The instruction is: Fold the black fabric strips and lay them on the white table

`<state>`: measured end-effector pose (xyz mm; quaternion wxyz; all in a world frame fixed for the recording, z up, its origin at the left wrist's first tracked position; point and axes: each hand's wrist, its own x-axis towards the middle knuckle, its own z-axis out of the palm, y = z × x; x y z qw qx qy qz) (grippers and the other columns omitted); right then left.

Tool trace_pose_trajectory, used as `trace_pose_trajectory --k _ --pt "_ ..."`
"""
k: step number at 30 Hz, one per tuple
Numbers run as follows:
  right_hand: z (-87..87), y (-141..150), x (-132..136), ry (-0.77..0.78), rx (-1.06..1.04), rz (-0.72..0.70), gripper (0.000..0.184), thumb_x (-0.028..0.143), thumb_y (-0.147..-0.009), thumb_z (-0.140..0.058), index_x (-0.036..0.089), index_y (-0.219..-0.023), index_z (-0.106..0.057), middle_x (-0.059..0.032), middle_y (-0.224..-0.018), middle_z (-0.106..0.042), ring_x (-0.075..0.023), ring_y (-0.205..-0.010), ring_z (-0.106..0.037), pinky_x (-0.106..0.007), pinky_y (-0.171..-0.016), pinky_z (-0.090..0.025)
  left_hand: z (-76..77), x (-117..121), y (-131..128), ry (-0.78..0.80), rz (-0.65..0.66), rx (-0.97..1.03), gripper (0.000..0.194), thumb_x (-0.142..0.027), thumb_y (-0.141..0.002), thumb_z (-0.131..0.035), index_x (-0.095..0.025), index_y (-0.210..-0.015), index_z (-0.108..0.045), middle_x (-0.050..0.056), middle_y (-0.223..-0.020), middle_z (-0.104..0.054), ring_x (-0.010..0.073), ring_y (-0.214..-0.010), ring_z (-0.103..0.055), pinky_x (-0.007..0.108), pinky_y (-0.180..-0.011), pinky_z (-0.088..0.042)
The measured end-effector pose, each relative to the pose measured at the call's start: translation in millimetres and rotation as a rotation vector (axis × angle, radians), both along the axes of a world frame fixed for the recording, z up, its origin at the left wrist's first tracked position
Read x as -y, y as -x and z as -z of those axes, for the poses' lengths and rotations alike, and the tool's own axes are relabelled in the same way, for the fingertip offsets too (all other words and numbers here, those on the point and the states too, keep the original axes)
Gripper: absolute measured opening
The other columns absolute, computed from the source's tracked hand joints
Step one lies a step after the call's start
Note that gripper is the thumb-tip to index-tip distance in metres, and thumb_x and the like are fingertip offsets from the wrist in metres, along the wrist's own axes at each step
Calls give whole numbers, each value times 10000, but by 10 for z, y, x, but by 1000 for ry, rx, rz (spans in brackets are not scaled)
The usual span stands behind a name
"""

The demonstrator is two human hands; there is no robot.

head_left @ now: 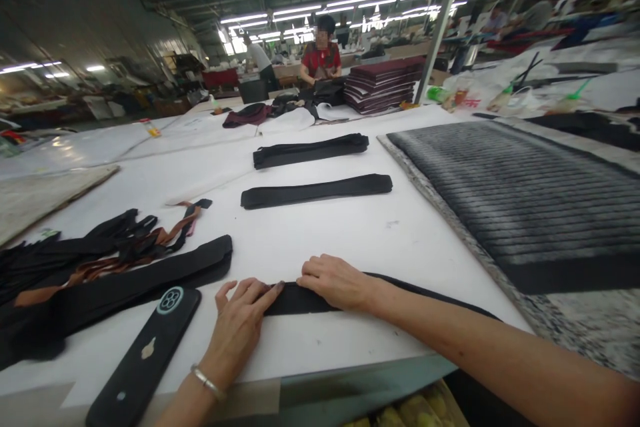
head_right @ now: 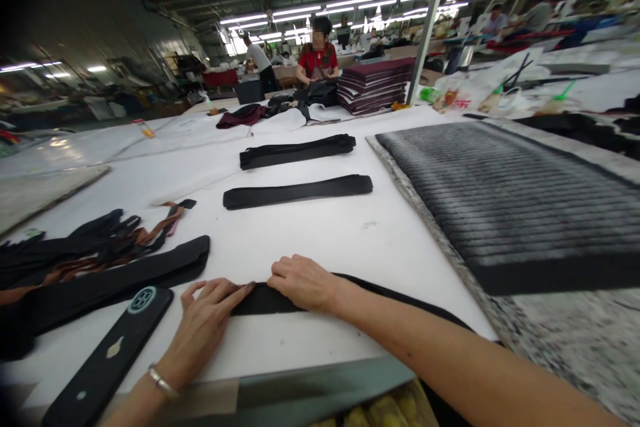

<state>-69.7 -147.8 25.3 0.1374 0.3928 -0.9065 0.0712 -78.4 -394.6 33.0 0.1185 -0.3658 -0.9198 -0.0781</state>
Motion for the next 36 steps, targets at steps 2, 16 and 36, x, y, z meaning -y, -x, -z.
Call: trace_pose_trajectory --k 2,16,36 --pt "-9 -8 -42 -18 -9 -19 139 170 -931 -435 174 -961 -571 -32 -902 -574 -179 -809 -487 -305 -722 -383 -15 -10 -8 14 0 6 656 57 -778 -413 -402 -1230 -537 -31 -977 -657 164 -1017 -569 443 -989 -197" --pt "32 -209 -440 -56 -22 -10 217 138 -942 -383 144 -1053 -570 -59 -894 -567 -173 -771 -476 -319 -714 -371 69 -160 41 -30 152 -59 515 52 -812 -347 -260 -1112 -626 24 -1000 -688 173 -1083 -555 433 -1063 -127" --pt "29 -567 -1085 -48 9 58 241 115 -930 -405 144 -1113 -560 -69 -950 -582 -177 -839 -480 -310 -728 -381 -60 -622 -71 192 209 -41 704 103 -780 -293 -339 -1298 -473 11 -928 -633 171 -964 -567 438 -910 -233"
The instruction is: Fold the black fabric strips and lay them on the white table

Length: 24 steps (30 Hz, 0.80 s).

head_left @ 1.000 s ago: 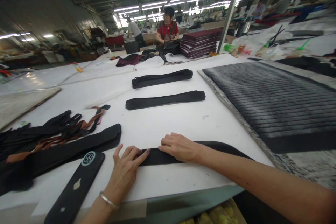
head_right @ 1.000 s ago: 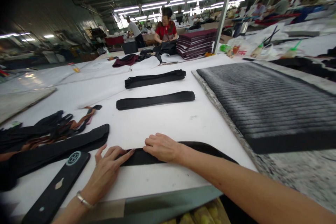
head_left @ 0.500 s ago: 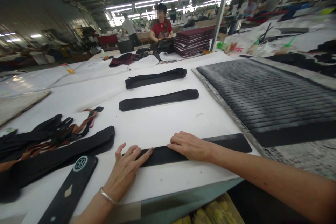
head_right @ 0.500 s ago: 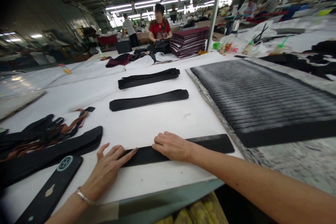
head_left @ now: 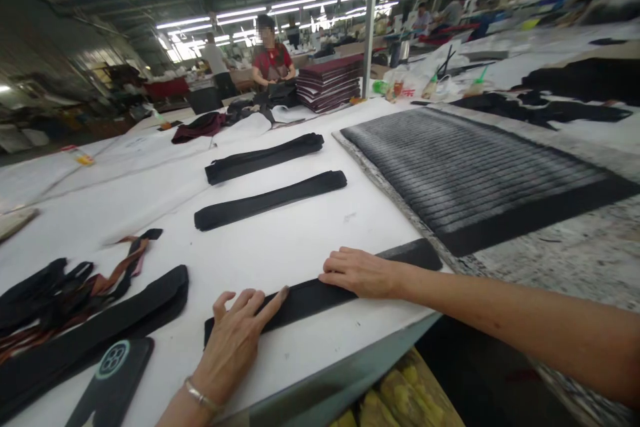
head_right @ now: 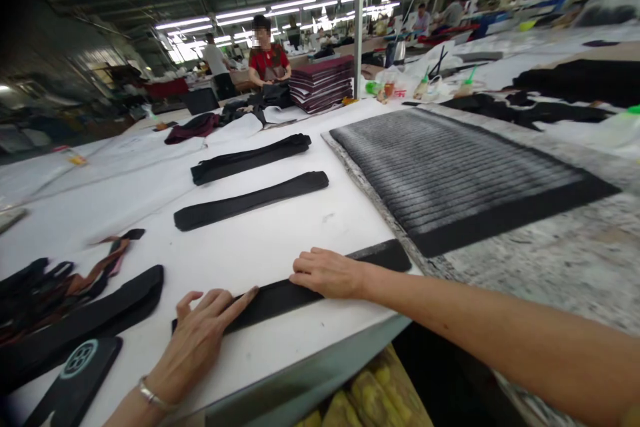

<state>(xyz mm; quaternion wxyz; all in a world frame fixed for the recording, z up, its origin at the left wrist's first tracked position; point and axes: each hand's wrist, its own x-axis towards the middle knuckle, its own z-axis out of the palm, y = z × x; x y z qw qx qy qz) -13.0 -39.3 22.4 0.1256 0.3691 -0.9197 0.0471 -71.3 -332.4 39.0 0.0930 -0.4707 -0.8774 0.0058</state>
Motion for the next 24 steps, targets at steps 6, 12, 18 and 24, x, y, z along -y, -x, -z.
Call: trace_pose_trajectory --k 6,12,18,24 --pt "1 -95 -142 -3 -30 11 255 127 -950 -373 141 -1113 -568 -80 -953 -583 -174 -860 -487 -306 -737 -388 23 -119 20 -20 61 -48 675 107 -756 -310 -333 -1204 -558 39 -1096 -616 192 -1066 -520 428 -914 -240" --pt "36 -196 -313 -5 -51 38 249 135 -948 -389 138 -1122 -567 -75 -947 -588 -165 -854 -480 -302 -737 -397 -3 -350 -76 11 69 49 519 68 -814 -313 -240 -1142 -573 20 -916 -623 177 -908 -532 388 -858 -281" --pt "40 -266 -423 -19 -61 51 257 128 -950 -375 137 -1120 -569 -81 -942 -587 -167 -845 -485 -303 -735 -397 50 -448 -104 12 64 -44 697 106 -774 -307 -350 -1258 -515 36 -988 -596 184 -945 -521 405 -865 -292" --pt "39 -351 -546 -55 -54 75 259 143 -959 -366 145 -1124 -565 -77 -960 -585 -171 -854 -493 -306 -743 -395 79 -642 -125 42 148 86 527 74 -790 -318 -192 -1174 -561 65 -1094 -595 195 -997 -504 349 -821 -357"
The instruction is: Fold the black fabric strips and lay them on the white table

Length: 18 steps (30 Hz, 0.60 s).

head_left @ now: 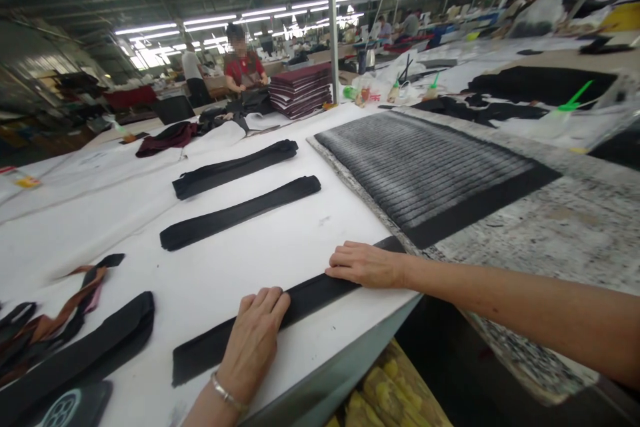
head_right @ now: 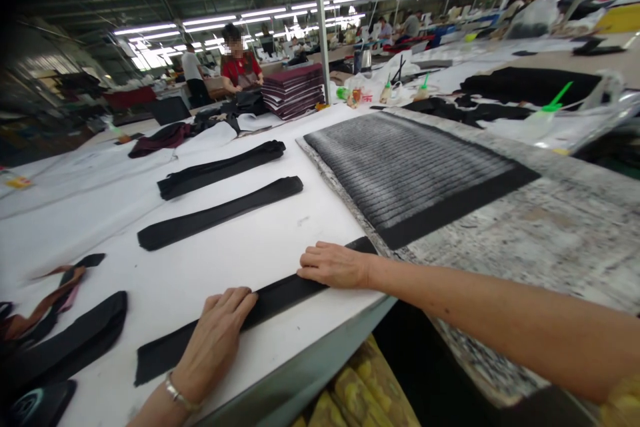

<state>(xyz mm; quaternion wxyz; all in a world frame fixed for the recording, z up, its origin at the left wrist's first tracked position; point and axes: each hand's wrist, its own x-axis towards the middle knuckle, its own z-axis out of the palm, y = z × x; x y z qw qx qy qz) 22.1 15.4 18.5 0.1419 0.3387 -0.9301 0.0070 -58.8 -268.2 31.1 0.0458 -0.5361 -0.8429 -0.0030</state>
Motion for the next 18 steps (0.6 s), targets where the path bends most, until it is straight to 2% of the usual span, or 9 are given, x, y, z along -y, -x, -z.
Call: trace_pose_trajectory --k 4,6,9,11,13,16,18 --pt "4 -68 -102 -16 -8 15 261 157 -967 -355 142 -1120 -566 -76 -966 -585 -172 -869 -496 -309 -750 -394 -27 -84 -36 46 16 -48 641 32 -818 -340 -284 -1374 -385 50 -986 -576 196 -888 -511 355 -777 -382" --pt "1 -101 -157 -24 -16 19 258 155 -965 -361 141 -1117 -569 -76 -958 -585 -169 -861 -495 -308 -745 -394 -34 -123 -45 47 32 -66 632 28 -820 -347 -298 -1359 -409 56 -998 -565 197 -898 -513 359 -783 -393" --pt "1 -152 -250 -37 -29 27 251 158 -964 -373 138 -1121 -567 -76 -944 -586 -163 -850 -495 -307 -740 -394 -26 -221 -68 24 57 -83 546 43 -813 -339 -229 -1249 -521 81 -1119 -553 208 -977 -503 358 -804 -407" --pt "11 -187 -320 -48 -35 34 256 165 -967 -369 141 -1132 -564 -76 -946 -587 -161 -857 -498 -308 -746 -393 -19 -306 -96 39 62 -72 474 53 -807 -332 -180 -1137 -582 80 -1101 -567 208 -952 -505 350 -791 -417" --pt "26 -224 -395 -62 -39 45 265 174 -973 -359 147 -1142 -561 -77 -958 -587 -164 -870 -502 -311 -756 -392 -19 -383 -127 65 69 -62 480 49 -815 -327 -170 -1175 -557 66 -1011 -585 202 -880 -509 346 -766 -426" --pt "36 -286 -501 -85 -39 61 274 175 -975 -351 148 -1157 -554 -79 -973 -587 -167 -879 -505 -314 -765 -390 -32 -458 -162 73 92 -85 585 30 -835 -326 -218 -1360 -398 58 -1002 -578 204 -860 -507 353 -759 -433" --pt "24 -329 -558 -95 -34 74 277 168 -974 -351 147 -1166 -549 -77 -978 -587 -168 -879 -504 -314 -766 -391 -38 -492 -179 88 91 -90 597 30 -832 -331 -242 -1358 -406 58 -1011 -571 205 -863 -510 353 -755 -437"
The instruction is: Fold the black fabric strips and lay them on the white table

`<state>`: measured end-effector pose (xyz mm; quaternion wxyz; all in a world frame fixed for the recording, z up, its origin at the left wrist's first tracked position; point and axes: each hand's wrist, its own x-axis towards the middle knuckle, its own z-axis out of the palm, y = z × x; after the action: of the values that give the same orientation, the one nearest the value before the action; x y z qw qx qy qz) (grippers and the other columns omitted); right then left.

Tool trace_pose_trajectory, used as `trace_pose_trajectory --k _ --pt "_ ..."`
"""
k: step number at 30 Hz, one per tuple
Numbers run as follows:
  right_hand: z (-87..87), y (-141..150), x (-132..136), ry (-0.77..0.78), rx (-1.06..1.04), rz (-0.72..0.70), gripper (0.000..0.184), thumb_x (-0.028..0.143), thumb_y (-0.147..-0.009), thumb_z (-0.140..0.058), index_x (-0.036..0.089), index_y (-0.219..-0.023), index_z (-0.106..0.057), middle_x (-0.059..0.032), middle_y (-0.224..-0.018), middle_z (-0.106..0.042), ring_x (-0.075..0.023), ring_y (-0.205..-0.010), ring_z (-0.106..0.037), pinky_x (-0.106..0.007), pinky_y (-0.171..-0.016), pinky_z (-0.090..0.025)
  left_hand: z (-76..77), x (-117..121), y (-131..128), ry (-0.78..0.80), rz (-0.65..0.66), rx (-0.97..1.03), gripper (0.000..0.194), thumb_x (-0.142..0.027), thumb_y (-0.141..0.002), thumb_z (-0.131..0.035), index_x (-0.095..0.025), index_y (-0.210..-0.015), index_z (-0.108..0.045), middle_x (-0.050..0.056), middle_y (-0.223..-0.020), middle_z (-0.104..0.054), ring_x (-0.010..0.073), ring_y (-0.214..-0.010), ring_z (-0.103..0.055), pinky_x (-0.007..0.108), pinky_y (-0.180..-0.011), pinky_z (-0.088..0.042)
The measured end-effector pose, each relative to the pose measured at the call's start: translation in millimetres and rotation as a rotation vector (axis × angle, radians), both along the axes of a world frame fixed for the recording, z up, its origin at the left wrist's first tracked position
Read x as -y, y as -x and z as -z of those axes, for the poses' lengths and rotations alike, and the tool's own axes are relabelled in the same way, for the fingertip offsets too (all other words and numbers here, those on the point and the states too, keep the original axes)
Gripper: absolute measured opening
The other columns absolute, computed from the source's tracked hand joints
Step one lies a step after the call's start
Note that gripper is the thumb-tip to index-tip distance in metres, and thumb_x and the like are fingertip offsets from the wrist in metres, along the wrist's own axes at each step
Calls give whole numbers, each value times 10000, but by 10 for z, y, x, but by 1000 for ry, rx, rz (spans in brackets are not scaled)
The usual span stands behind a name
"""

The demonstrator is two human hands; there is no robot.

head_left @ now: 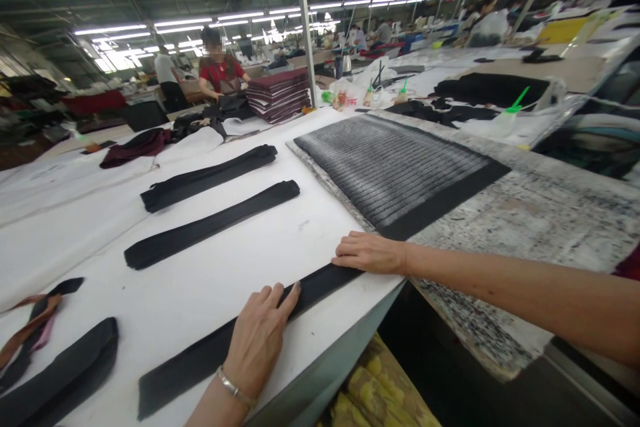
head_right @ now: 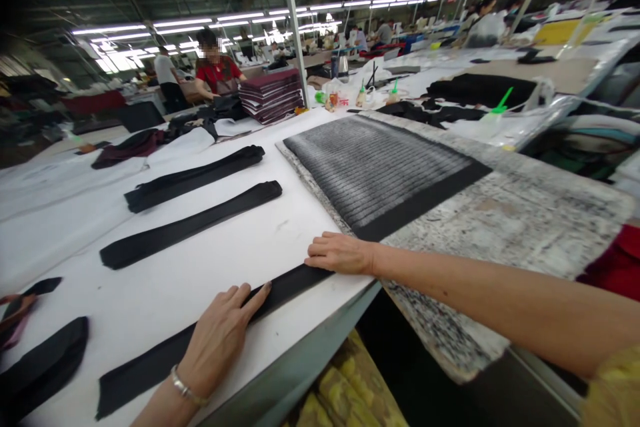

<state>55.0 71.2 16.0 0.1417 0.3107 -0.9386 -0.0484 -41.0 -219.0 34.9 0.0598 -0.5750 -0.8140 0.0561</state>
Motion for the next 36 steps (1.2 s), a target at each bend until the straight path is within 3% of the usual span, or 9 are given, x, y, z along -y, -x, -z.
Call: trace_pose_trajectory --k 4,7,12,16,19,22,28,36 --pt "-40 -67 -84 -24 18 35 280 172 -974 -348 151 -1175 -542 -61 -971 -584 -167 -869 -503 -311 -760 -395 11 -98 -53 -1 -3 26 537 63 -797 -334 -171 -1241 -523 84 -1111 -558 214 -948 -507 354 -804 -444" --pt "-37 -97 -142 -55 4 36 277 185 -972 -359 148 -1176 -543 -59 -956 -585 -169 -855 -506 -309 -735 -400 33 -179 -102 -9 -12 24 471 67 -793 -337 -122 -1155 -572 87 -1056 -576 215 -933 -508 359 -826 -448" --pt "-3 -159 -232 -68 -4 65 274 183 -968 -370 136 -1164 -554 -69 -971 -595 -171 -866 -518 -301 -716 -411 76 -222 -169 -52 19 -56 605 57 -808 -333 -151 -1373 -392 74 -1007 -573 211 -887 -507 366 -788 -468" --pt "-2 -223 -251 -32 19 103 277 185 -967 -368 128 -1142 -575 -82 -963 -605 -177 -887 -528 -318 -771 -414 127 -201 -212 -82 -20 -88 602 32 -821 -365 -181 -1384 -392 69 -1002 -572 206 -893 -517 369 -808 -485" --pt "7 -273 -229 40 48 141 286 183 -969 -365 143 -1159 -575 -80 -993 -615 -175 -930 -532 -338 -836 -395 197 -103 -209 -122 -49 -135 595 28 -822 -378 -161 -1386 -395 83 -1040 -585 202 -952 -533 356 -874 -491" --pt "29 -325 -196 140 81 218 300 184 -972 -364 173 -1201 -557 -75 -1082 -607 -168 -998 -524 -345 -887 -362 276 123 -165 -141 -65 -232 513 9 -820 -381 -66 -1318 -475 128 -1155 -594 234 -1067 -531 374 -968 -470" --pt "45 -374 -159 178 102 280 325 148 -968 -354 200 -1226 -543 -60 -1113 -599 -169 -1037 -506 -375 -951 -300 379 638 -57 -196 51 -398 397 -139 -889 -329 -44 -1158 -605 147 -1321 -545 296 -1220 -489 425 -993 -476" --pt "15 -378 -108 154 73 349 317 110 -933 -397 175 -1191 -569 -80 -1077 -618 -196 -1033 -509 -416 -970 -301 425 707 -25 -294 -65 -246 477 -349 -934 -315 -90 -1296 -488 136 -1380 -491 269 -1256 -478 449 -988 -486"
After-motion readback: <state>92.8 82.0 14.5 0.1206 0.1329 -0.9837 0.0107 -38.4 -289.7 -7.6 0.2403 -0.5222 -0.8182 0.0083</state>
